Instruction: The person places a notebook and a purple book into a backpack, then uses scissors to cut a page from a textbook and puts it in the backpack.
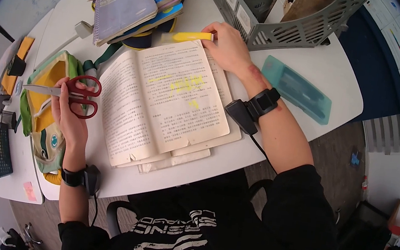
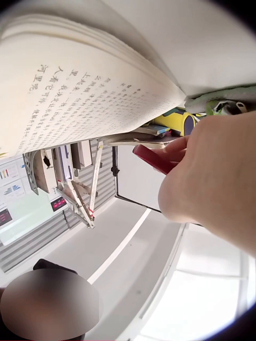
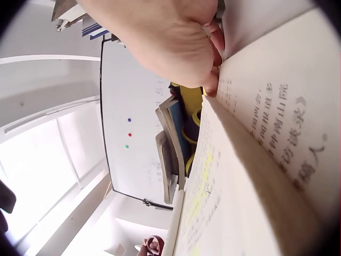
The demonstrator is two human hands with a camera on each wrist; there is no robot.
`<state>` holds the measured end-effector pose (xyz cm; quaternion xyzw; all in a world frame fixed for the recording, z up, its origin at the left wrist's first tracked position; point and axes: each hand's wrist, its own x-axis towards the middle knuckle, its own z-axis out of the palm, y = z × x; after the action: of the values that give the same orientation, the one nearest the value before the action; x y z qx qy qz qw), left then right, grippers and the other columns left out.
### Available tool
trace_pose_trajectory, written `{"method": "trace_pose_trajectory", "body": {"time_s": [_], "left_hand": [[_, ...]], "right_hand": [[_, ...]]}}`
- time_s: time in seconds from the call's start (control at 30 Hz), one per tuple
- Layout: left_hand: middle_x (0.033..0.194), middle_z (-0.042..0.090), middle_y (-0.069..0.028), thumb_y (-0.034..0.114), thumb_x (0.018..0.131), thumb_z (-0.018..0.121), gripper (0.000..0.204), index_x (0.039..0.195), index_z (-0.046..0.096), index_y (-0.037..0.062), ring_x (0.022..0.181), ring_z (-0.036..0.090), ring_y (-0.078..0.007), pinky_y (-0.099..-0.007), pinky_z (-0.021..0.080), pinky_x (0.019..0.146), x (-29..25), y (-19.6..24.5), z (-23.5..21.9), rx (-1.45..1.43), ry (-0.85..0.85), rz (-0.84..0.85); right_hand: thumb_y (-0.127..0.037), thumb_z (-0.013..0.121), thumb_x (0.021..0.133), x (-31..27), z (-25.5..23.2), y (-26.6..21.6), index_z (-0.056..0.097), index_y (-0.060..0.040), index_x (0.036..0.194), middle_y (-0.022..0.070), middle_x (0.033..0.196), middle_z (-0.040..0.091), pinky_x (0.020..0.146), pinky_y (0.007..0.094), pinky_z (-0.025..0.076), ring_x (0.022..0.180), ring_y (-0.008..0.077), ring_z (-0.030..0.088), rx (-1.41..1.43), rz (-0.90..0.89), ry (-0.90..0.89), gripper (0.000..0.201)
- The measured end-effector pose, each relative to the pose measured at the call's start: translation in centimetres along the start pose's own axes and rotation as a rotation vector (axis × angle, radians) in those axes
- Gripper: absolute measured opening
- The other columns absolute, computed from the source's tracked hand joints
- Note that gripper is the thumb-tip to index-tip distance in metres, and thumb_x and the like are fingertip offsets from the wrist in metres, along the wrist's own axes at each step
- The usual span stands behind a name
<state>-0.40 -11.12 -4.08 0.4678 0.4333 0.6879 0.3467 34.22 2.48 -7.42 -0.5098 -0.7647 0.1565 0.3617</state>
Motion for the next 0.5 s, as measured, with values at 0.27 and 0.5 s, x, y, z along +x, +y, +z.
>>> {"method": "trace_pose_trajectory", "body": {"time_s": [0.27, 0.5], "left_hand": [[0.094, 0.066, -0.013, 0.018, 0.108, 0.042, 0.023, 0.121, 0.05, 0.0002, 0.085, 0.069, -0.0251, -0.0335, 0.056, 0.08, 0.4, 0.2, -1.1, -0.003, -0.007, 0.0], [0.09, 0.068, -0.0108, 0.017, 0.106, 0.049, 0.018, 0.116, 0.052, 0.0018, 0.079, 0.07, -0.0201, -0.0273, 0.055, 0.072, 0.0, 0.8, 0.3, 0.084, -0.069, -0.021]], "right_hand": [[-0.015, 0.069, 0.092, 0.1, -1.8, -3.5, 0.062, -0.0006, 0.108, 0.0097, 0.093, 0.07, 0.068, 0.0307, 0.052, 0.082, 0.0186, 0.069, 0.181, 0.054, 0.153, 0.023], [-0.002, 0.062, 0.097, -0.8, -3.0, -7.4, 0.05, 0.0036, 0.112, 0.0173, 0.108, 0.067, 0.077, 0.0294, 0.06, 0.095, 0.0223, 0.072, 0.789, -0.052, 0.233, 0.02]]}}
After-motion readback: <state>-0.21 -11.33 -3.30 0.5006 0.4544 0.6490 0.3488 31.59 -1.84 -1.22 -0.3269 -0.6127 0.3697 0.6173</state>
